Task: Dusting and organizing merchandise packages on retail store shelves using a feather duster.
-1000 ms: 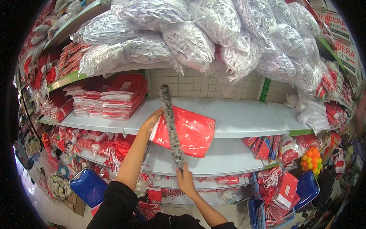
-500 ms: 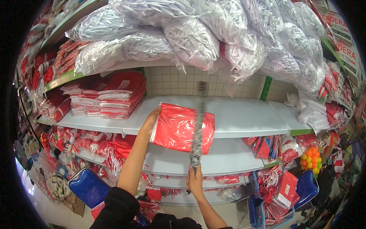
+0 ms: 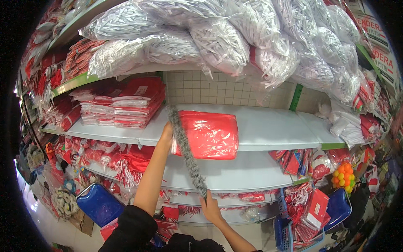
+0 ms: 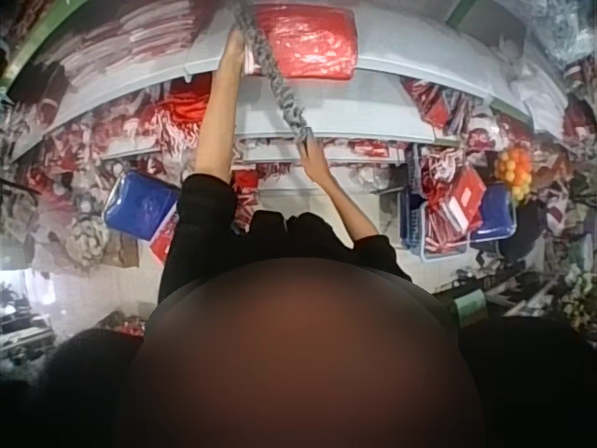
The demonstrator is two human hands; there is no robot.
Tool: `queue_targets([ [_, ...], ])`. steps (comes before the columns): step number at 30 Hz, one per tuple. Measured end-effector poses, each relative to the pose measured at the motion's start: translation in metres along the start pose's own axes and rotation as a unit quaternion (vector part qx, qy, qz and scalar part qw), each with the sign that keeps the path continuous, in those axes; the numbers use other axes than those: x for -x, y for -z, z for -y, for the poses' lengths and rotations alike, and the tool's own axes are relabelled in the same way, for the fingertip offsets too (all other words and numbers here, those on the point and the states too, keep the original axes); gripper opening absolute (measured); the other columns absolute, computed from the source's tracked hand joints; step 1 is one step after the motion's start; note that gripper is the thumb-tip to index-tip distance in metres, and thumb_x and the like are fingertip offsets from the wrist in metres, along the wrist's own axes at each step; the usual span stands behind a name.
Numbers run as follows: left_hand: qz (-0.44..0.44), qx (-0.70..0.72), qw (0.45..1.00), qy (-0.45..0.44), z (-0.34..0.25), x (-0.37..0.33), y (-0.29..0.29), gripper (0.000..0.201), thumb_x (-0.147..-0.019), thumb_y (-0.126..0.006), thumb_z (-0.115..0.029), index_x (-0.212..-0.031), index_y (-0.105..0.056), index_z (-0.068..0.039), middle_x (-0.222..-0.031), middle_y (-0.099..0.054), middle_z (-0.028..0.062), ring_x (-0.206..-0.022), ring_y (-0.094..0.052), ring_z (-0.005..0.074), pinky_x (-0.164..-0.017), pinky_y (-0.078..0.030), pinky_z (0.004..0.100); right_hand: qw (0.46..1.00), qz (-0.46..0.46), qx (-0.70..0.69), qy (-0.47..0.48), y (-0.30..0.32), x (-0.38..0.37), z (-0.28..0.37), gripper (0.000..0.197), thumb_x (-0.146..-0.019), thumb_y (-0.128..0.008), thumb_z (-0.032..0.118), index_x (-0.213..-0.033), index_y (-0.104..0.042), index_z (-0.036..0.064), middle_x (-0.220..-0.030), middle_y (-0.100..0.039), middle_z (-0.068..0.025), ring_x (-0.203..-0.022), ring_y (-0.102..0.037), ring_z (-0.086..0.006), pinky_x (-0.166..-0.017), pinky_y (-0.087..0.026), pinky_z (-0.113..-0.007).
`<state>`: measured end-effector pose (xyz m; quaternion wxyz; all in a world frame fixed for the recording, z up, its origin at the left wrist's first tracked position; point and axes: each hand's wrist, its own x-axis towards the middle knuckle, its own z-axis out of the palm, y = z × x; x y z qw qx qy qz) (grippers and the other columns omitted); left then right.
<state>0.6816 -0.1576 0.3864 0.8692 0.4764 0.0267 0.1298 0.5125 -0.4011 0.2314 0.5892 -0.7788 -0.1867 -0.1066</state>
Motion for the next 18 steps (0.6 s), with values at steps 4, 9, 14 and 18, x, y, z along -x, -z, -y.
queue_targets([
  [4, 0.061, 0.026, 0.996, -0.059, 0.001, -0.013, 0.001, 0.03, -0.092, -0.038, -0.021, -0.113, -0.048, -0.002, -0.101, -0.058, 0.01, -0.088, -0.058, 0.0191, -0.078, -0.046, 0.0292, 0.997, -0.052, 0.006, -0.048, 0.009, 0.011, -0.013, 0.031, -0.087, -0.045, 0.011, -0.111, -0.037, -0.0065, -0.054, -0.051, -0.0169, -0.043, -0.051, -0.0268, -0.041, -0.037, -0.037],
  [9, -0.021, 0.04, 0.999, 0.009, 0.0, -0.003, 0.002, 0.03, -0.092, -0.038, -0.022, -0.109, -0.051, -0.001, -0.101, -0.059, 0.0097, -0.089, -0.057, 0.0181, -0.081, -0.044, 0.0293, 0.981, 0.064, 0.148, 0.107, 0.014, 0.024, -0.01, 0.032, -0.088, -0.044, 0.013, -0.111, -0.035, -0.0082, -0.049, -0.045, -0.0171, -0.039, -0.047, -0.0215, -0.04, -0.035, -0.035],
  [14, 0.061, 0.018, 0.998, -0.031, -0.002, -0.001, -0.01, 0.031, -0.092, -0.038, -0.022, -0.11, -0.051, 0.0, -0.102, -0.059, 0.0091, -0.091, -0.056, 0.0179, -0.083, -0.043, 0.0293, 0.977, -0.115, -0.088, -0.156, 0.011, 0.0, 0.0, 0.045, -0.087, -0.044, 0.012, -0.119, -0.029, -0.016, -0.056, -0.053, -0.0223, -0.054, -0.052, -0.0423, -0.054, -0.039, -0.047],
  [18, 0.036, -0.007, 0.999, -0.023, -0.002, 0.004, -0.008, 0.036, -0.092, -0.04, -0.024, -0.116, -0.048, 0.002, -0.108, -0.056, 0.0101, -0.095, -0.055, 0.0179, -0.085, -0.042, 0.0285, 0.975, 0.028, 0.154, 0.159, 0.01, -0.01, -0.014, 0.044, -0.088, -0.044, 0.012, -0.119, -0.03, -0.0162, -0.057, -0.049, -0.0211, -0.053, -0.048, -0.0337, -0.057, -0.041, -0.04],
])
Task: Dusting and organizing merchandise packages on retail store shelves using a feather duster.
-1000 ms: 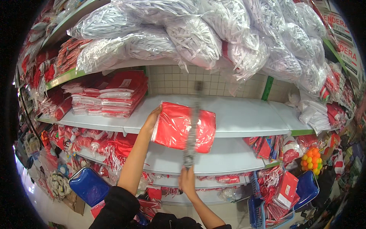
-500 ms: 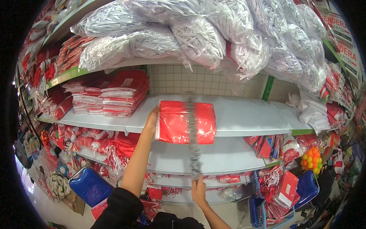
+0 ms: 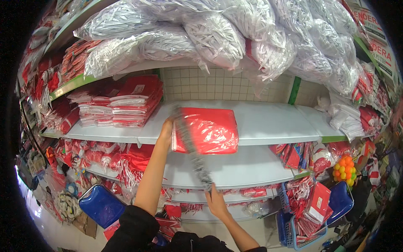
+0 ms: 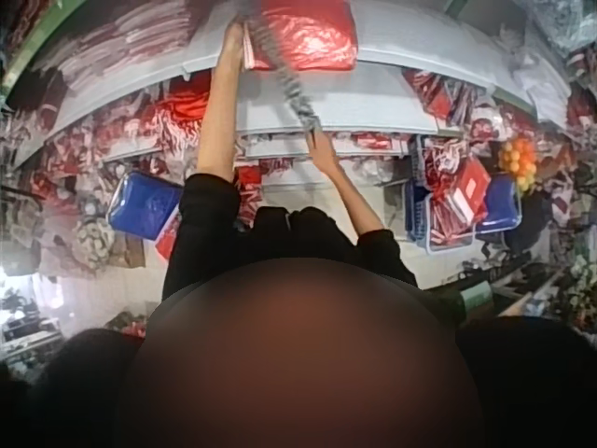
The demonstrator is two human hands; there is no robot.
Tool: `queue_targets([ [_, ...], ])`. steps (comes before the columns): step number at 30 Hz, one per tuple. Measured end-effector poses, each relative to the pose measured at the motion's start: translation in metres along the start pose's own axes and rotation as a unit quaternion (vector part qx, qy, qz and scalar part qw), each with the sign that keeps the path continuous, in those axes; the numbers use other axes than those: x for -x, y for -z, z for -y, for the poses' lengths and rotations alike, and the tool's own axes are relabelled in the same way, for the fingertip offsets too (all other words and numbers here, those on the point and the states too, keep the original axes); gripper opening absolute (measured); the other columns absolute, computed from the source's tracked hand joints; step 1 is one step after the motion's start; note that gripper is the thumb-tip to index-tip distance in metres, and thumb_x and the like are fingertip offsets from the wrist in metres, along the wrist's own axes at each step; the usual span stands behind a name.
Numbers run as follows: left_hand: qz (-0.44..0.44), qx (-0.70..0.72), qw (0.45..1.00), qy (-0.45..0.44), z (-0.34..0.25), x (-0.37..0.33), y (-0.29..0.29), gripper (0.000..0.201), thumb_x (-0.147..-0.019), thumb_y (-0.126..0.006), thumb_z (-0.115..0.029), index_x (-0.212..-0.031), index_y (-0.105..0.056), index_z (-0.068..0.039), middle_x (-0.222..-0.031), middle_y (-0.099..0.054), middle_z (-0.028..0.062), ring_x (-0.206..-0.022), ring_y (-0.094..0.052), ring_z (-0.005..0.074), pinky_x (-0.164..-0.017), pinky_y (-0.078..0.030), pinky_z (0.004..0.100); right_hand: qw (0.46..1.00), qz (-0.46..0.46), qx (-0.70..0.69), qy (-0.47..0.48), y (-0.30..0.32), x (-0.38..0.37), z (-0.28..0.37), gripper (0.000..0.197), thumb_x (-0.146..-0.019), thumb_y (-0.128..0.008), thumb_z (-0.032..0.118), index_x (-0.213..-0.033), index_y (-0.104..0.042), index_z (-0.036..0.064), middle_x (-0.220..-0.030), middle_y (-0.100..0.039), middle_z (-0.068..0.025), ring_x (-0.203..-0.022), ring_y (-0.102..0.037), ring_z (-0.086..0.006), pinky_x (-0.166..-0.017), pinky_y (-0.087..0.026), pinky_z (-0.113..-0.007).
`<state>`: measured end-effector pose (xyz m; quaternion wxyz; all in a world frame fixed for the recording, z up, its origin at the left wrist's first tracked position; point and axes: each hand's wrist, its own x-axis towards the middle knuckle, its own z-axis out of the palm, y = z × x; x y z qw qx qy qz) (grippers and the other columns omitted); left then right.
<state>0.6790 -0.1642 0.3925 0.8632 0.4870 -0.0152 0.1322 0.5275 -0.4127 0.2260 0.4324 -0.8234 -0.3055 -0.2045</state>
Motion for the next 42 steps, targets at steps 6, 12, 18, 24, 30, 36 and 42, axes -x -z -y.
queue_targets([
  [6, 0.022, 0.002, 0.999, -0.033, 0.001, -0.005, 0.004, 0.041, -0.092, -0.042, -0.025, -0.123, -0.041, 0.002, -0.117, -0.052, 0.0104, -0.104, -0.051, 0.0167, -0.091, -0.039, 0.028, 0.905, -0.127, -0.279, -0.296, 0.019, -0.034, 0.008, 0.035, -0.088, -0.045, 0.014, -0.115, -0.036, -0.005, -0.055, -0.047, -0.0159, -0.039, -0.042, -0.0225, -0.042, -0.037, -0.035],
  [12, 0.037, -0.001, 0.998, -0.046, -0.002, -0.001, 0.002, 0.047, -0.091, -0.045, -0.028, -0.125, -0.038, 0.004, -0.121, -0.049, 0.0119, -0.108, -0.048, 0.0177, -0.093, -0.036, 0.0271, 0.998, -0.044, -0.027, -0.032, 0.019, -0.022, -0.016, 0.032, -0.088, -0.044, 0.013, -0.114, -0.037, -0.0043, -0.054, -0.047, -0.0077, -0.039, -0.04, -0.0126, -0.038, -0.035, -0.029],
  [18, 0.044, -0.052, 0.997, -0.047, -0.003, 0.004, -0.008, 0.053, -0.086, -0.055, -0.03, -0.124, -0.039, 0.003, -0.116, -0.052, 0.0118, -0.103, -0.051, 0.0173, -0.089, -0.04, 0.0292, 0.971, -0.034, -0.121, -0.205, 0.037, -0.024, 0.022, 0.029, -0.086, -0.048, 0.013, -0.109, -0.042, -0.003, -0.055, -0.048, -0.0116, -0.043, -0.045, -0.016, -0.042, -0.038, -0.032],
  [24, 0.068, -0.127, 0.982, -0.118, -0.008, 0.016, -0.013, 0.04, -0.079, -0.063, -0.011, -0.114, -0.047, 0.0, -0.105, -0.057, 0.0085, -0.093, -0.057, 0.0152, -0.083, -0.045, 0.0277, 0.976, -0.081, -0.046, -0.197, 0.073, -0.054, 0.007, 0.027, -0.088, -0.045, 0.015, -0.11, -0.042, -0.0006, -0.067, -0.053, -0.0252, -0.06, -0.052, -0.0428, -0.052, -0.04, -0.042],
  [30, 0.047, -0.072, 0.984, -0.154, -0.016, 0.054, -0.014, 0.038, -0.074, -0.067, -0.005, -0.108, -0.049, 0.0, -0.099, -0.059, 0.0068, -0.09, -0.057, 0.0146, -0.082, -0.045, 0.0271, 0.951, -0.116, 0.238, -0.157, 0.129, -0.143, 0.005, 0.033, -0.084, -0.051, 0.021, -0.104, -0.043, -0.0036, -0.073, -0.058, -0.0235, -0.068, -0.057, -0.041, -0.058, -0.044, -0.047],
  [36, 0.113, -0.11, 0.976, -0.15, -0.049, 0.093, -0.016, 0.036, -0.075, -0.066, -0.005, -0.107, -0.049, -0.003, -0.096, -0.058, 0.0045, -0.086, -0.057, 0.012, -0.079, -0.047, 0.0264, 0.921, 0.011, 0.375, -0.102, 0.135, -0.198, -0.015, 0.034, -0.082, -0.054, 0.027, -0.103, -0.05, -0.0001, -0.087, -0.056, -0.0202, -0.081, -0.058, -0.0362, -0.062, -0.048, -0.044],
  [42, 0.074, -0.064, 0.979, -0.179, -0.086, 0.123, 0.013, 0.037, -0.074, -0.067, -0.004, -0.108, -0.05, -0.003, -0.099, -0.059, 0.0051, -0.089, -0.057, 0.012, -0.081, -0.046, 0.0269, 0.982, -0.06, 0.177, -0.033, 0.107, -0.187, 0.043, 0.043, -0.09, -0.039, 0.037, -0.11, -0.051, 0.0008, -0.108, -0.048, -0.0212, -0.101, -0.047, -0.0325, -0.088, -0.035, -0.04],
])
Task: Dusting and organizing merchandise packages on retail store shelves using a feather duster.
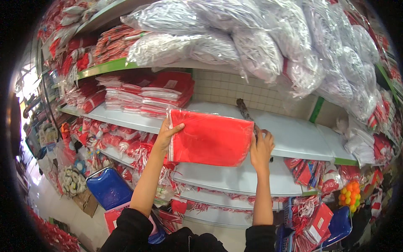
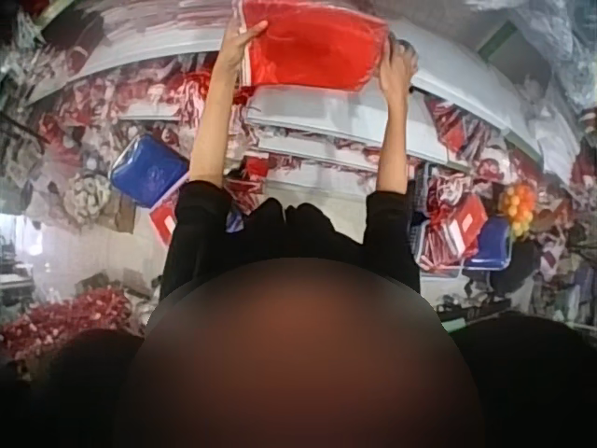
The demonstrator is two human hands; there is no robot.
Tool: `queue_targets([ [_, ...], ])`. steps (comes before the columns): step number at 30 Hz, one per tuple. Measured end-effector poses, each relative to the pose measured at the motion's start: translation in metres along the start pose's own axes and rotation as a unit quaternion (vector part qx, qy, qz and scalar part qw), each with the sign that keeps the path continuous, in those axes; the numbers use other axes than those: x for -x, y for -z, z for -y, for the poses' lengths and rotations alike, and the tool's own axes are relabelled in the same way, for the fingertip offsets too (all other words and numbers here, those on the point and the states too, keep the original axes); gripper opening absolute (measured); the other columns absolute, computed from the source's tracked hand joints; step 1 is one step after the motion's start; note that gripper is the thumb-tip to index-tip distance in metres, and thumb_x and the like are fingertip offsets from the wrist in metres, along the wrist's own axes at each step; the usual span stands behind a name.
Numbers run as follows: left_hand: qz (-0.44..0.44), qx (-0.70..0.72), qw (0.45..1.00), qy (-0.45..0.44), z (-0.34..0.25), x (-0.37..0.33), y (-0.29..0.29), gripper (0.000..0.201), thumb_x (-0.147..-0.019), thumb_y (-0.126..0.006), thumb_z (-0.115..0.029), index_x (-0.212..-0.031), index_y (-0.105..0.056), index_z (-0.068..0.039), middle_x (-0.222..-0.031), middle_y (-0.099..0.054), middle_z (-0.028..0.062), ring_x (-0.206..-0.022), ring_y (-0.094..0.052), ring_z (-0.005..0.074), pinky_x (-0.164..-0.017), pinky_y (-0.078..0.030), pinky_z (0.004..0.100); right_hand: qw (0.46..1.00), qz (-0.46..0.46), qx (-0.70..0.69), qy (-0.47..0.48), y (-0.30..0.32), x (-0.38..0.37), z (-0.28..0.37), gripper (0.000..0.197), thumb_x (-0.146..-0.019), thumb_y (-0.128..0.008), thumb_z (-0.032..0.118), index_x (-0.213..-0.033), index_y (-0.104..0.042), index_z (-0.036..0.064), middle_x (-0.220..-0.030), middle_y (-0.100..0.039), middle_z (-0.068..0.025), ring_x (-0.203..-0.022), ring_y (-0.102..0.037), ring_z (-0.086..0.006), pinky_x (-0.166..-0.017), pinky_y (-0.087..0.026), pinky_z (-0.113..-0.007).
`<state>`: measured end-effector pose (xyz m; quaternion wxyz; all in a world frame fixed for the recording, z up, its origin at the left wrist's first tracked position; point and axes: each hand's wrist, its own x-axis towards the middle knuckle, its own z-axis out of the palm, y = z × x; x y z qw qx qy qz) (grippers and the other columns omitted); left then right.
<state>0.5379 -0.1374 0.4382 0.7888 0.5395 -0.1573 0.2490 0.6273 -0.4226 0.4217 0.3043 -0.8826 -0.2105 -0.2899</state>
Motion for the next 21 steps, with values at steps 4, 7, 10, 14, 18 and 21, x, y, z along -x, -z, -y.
queue_targets([
  [4, -0.044, 0.016, 0.999, -0.002, -0.017, 0.005, 0.009, 0.039, -0.075, -0.066, -0.004, -0.11, -0.049, -0.003, -0.101, -0.059, 0.0046, -0.091, -0.056, 0.012, -0.082, -0.045, 0.0266, 0.8, 0.079, -0.588, -0.086, -0.017, 0.03, 0.023, 0.049, -0.094, -0.03, 0.04, -0.119, -0.045, 0.0006, -0.126, -0.042, -0.0125, -0.112, -0.043, -0.0236, -0.094, -0.033, -0.035],
  [7, -0.027, -0.015, 0.999, -0.026, -0.022, -0.003, 0.015, 0.039, -0.075, -0.066, -0.005, -0.111, -0.049, -0.003, -0.102, -0.058, 0.0053, -0.093, -0.056, 0.0127, -0.083, -0.044, 0.0267, 0.619, 0.142, -0.77, -0.069, -0.023, 0.037, 0.029, 0.044, -0.092, -0.042, 0.031, -0.12, -0.041, -0.0015, -0.121, -0.048, -0.0098, -0.11, -0.045, -0.0174, -0.091, -0.036, -0.031],
  [10, -0.033, -0.11, 0.993, -0.032, -0.026, -0.008, 0.026, 0.045, -0.076, -0.067, -0.008, -0.115, -0.047, -0.001, -0.108, -0.056, 0.0097, -0.097, -0.054, 0.0141, -0.084, -0.044, 0.028, 0.811, 0.094, -0.577, 0.024, -0.013, 0.036, 0.069, 0.038, -0.079, -0.06, 0.003, -0.114, -0.048, -0.0035, -0.105, -0.058, -0.0107, -0.092, -0.054, -0.0128, -0.082, -0.042, -0.026],
  [14, -0.066, -0.298, 0.941, -0.147, -0.031, -0.025, 0.035, 0.054, -0.077, -0.065, -0.013, -0.124, -0.042, -0.002, -0.127, -0.042, 0.0153, -0.119, -0.04, 0.0259, -0.096, -0.035, 0.0355, 0.866, 0.02, -0.499, 0.031, -0.004, 0.037, 0.096, 0.028, -0.079, -0.056, -0.001, -0.106, -0.054, -0.0067, -0.102, -0.059, -0.0127, -0.088, -0.055, -0.0129, -0.078, -0.044, -0.026],
  [18, -0.085, -0.559, 0.778, -0.274, -0.043, -0.06, 0.071, 0.056, -0.079, -0.06, -0.019, -0.128, -0.037, -0.006, -0.135, -0.033, 0.0163, -0.127, -0.026, 0.0359, -0.101, -0.024, 0.0495, 0.919, -0.12, -0.334, 0.171, 0.006, 0.021, 0.133, 0.037, -0.068, -0.051, -0.01, -0.103, -0.06, -0.0006, -0.102, -0.06, -0.0136, -0.086, -0.06, -0.0198, -0.072, -0.045, -0.027],
  [21, -0.1, -0.678, 0.669, -0.288, -0.042, -0.078, 0.088, 0.054, -0.081, -0.056, -0.027, -0.128, -0.038, -0.007, -0.139, -0.028, 0.0139, -0.131, -0.018, 0.0326, -0.099, -0.021, 0.0563, 0.929, -0.14, -0.217, 0.265, -0.006, -0.013, 0.156, 0.051, -0.06, -0.048, -0.013, -0.105, -0.061, 0.0074, -0.107, -0.059, -0.0125, -0.085, -0.06, -0.0255, -0.073, -0.048, -0.031],
])
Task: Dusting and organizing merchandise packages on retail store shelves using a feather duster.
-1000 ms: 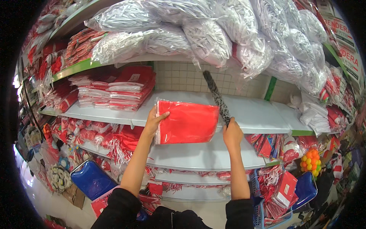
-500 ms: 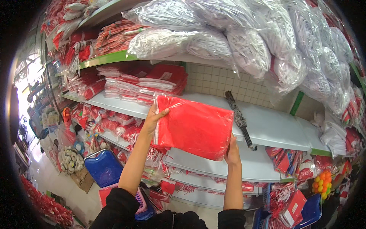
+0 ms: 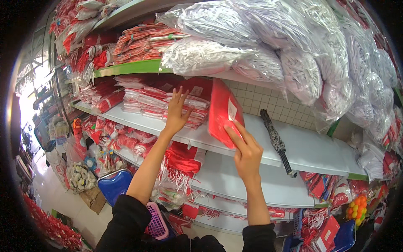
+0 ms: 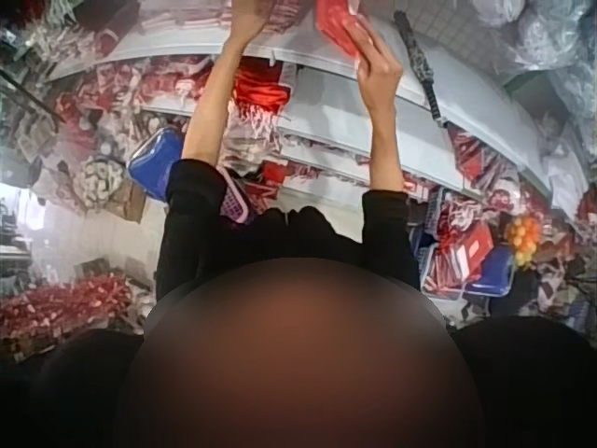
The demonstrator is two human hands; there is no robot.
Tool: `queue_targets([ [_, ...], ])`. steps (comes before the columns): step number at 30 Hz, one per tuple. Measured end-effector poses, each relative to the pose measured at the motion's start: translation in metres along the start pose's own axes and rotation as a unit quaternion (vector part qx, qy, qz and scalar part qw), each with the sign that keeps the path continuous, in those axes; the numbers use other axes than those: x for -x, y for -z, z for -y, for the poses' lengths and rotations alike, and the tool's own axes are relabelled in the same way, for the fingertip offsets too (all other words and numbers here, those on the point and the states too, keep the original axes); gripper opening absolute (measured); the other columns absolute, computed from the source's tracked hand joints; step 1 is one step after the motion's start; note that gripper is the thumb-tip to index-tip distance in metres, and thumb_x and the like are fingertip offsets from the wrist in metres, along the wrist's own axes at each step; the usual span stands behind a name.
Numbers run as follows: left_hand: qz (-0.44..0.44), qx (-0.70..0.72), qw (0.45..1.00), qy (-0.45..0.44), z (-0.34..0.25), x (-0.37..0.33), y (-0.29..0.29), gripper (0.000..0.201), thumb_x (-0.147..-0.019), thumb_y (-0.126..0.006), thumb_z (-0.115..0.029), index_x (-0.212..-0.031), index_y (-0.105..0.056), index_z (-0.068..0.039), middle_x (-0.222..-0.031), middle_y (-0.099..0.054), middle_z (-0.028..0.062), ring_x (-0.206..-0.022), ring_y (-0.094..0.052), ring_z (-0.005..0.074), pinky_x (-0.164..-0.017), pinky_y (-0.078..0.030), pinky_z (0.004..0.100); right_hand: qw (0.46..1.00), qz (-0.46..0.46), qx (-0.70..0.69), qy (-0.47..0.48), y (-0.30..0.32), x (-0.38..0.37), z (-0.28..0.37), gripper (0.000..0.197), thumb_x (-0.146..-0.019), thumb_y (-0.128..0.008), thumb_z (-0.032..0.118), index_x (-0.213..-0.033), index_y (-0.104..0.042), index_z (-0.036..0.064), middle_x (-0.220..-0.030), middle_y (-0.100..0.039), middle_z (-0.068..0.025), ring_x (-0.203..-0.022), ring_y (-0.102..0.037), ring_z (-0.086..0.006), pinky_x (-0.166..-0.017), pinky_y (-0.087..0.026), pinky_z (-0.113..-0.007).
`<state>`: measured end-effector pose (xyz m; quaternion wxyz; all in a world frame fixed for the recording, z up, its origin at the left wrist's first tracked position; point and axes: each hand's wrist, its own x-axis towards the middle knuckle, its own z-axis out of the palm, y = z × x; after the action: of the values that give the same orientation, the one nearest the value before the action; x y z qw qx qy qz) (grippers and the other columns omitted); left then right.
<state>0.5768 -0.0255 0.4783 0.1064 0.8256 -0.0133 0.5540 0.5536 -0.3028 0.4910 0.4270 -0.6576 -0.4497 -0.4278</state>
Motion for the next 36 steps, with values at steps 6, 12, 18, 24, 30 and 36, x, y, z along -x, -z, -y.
queue_targets([
  [6, 0.065, -0.114, 0.991, -0.012, 0.022, 0.022, -0.029, 0.059, -0.084, -0.046, -0.043, -0.129, -0.037, -0.006, -0.14, -0.027, 0.0108, -0.132, -0.015, 0.0308, -0.101, -0.011, 0.0576, 0.989, 0.055, 0.105, 0.087, -0.08, -0.048, -0.031, 0.043, -0.064, -0.052, -0.003, -0.1, -0.064, 0.017, -0.106, -0.06, -0.006, -0.085, -0.059, -0.0248, -0.068, -0.05, -0.032],
  [12, 0.129, -0.123, 0.984, 0.031, 0.025, 0.035, -0.044, 0.059, -0.081, -0.049, -0.041, -0.126, -0.039, -0.003, -0.129, -0.037, 0.0193, -0.125, -0.028, 0.0334, -0.104, -0.003, 0.0568, 0.968, 0.075, 0.167, 0.171, -0.185, -0.074, -0.047, 0.037, -0.071, -0.049, 0.003, -0.104, -0.061, 0.0136, -0.107, -0.059, -0.0051, -0.085, -0.06, -0.0257, -0.069, -0.051, -0.035],
  [18, 0.075, -0.081, 0.994, 0.011, 0.034, 0.052, -0.047, 0.055, -0.077, -0.054, -0.033, -0.123, -0.042, -0.004, -0.135, -0.03, 0.0167, -0.131, -0.014, 0.0361, -0.104, -0.004, 0.0561, 0.933, 0.244, 0.257, 0.064, -0.25, -0.099, -0.041, 0.033, -0.074, -0.052, 0.016, -0.105, -0.06, 0.0161, -0.1, -0.062, -0.0095, -0.08, -0.062, -0.0287, -0.064, -0.051, -0.04],
  [24, 0.085, -0.068, 0.993, 0.04, 0.024, 0.045, -0.047, 0.054, -0.084, -0.046, -0.036, -0.124, -0.04, -0.001, -0.135, -0.03, 0.0161, -0.132, -0.013, 0.0317, -0.103, -0.004, 0.0547, 0.943, 0.288, 0.166, 0.019, -0.245, -0.105, -0.076, 0.041, -0.079, -0.047, 0.031, -0.115, -0.054, 0.0134, -0.1, -0.061, -0.0162, -0.084, -0.06, -0.0328, -0.075, -0.047, -0.044],
  [30, 0.062, -0.082, 0.994, 0.03, 0.03, 0.045, -0.052, 0.053, -0.086, -0.043, -0.041, -0.121, -0.044, -0.001, -0.136, -0.031, 0.0167, -0.133, -0.012, 0.0284, -0.104, -0.002, 0.0538, 0.963, 0.267, 0.047, 0.01, -0.247, -0.103, -0.076, 0.041, -0.079, -0.048, 0.033, -0.118, -0.053, 0.02, -0.105, -0.059, -0.0141, -0.093, -0.058, -0.0305, -0.079, -0.045, -0.046],
  [36, 0.071, -0.076, 0.994, 0.028, 0.025, 0.046, -0.051, 0.057, -0.085, -0.043, -0.041, -0.126, -0.039, 0.0, -0.138, -0.028, 0.0164, -0.133, -0.013, 0.0285, -0.104, -0.002, 0.0542, 0.954, 0.298, 0.022, 0.001, -0.229, -0.094, -0.075, 0.041, -0.08, -0.05, 0.028, -0.12, -0.051, 0.0215, -0.12, -0.05, -0.0145, -0.106, -0.052, -0.0306, -0.09, -0.035, -0.053],
])
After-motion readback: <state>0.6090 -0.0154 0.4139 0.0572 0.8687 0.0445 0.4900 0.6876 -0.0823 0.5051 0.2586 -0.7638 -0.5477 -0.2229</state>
